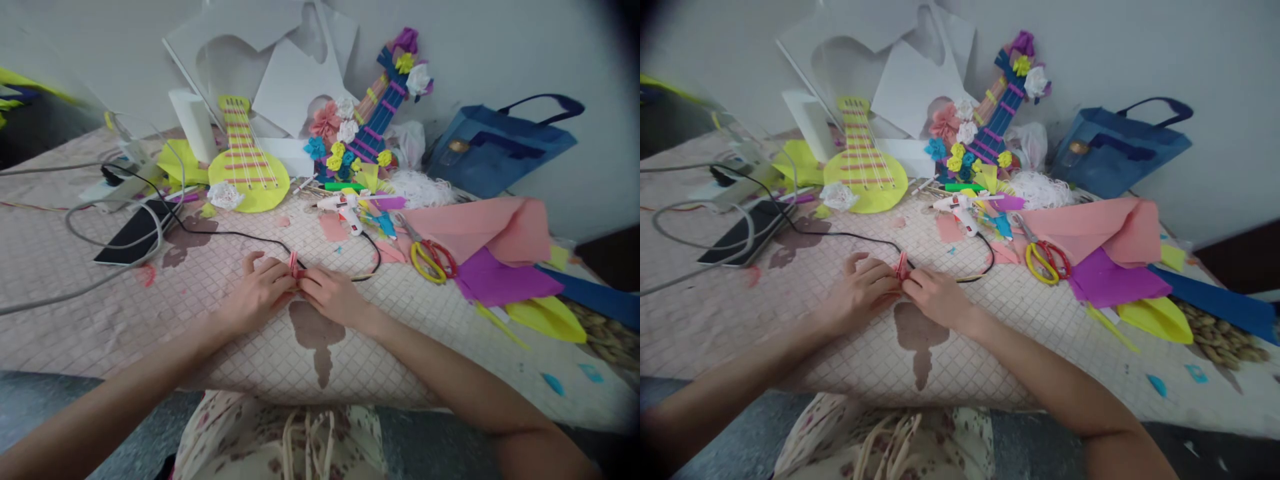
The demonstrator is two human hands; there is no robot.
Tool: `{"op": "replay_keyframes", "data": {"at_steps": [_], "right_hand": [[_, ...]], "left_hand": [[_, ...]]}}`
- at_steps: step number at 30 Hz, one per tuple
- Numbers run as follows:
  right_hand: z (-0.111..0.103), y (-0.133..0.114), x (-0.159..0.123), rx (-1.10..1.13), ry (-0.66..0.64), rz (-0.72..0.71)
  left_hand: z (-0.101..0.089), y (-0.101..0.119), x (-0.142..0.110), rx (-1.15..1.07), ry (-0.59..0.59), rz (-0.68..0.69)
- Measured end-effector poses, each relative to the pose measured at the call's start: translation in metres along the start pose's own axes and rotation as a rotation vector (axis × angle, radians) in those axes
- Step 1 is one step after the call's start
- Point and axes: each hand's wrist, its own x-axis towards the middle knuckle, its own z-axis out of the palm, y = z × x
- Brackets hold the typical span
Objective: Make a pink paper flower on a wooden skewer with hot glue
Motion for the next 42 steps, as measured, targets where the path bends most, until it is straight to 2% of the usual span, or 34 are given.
{"op": "replay_keyframes", "data": {"at_steps": [9, 29, 42], "right_hand": [[0.0008, -0.0010, -0.0002, 0.030, 0.023, 0.018], [0.0035, -0.0018, 0.0005, -0.031, -0.015, 0.019], [0.0043, -0.0006, 0.0008, 0.026, -0.039, 0.036]], "left_hand": [[-0.0003, 0.0003, -0.0011, 0.028, 0.023, 0.013], [-0.0011, 0.0023, 0.0004, 0.106, 0.043, 0.063], [0.0035, 0.0019, -0.0013, 0.144, 0.079, 0.076]]}}
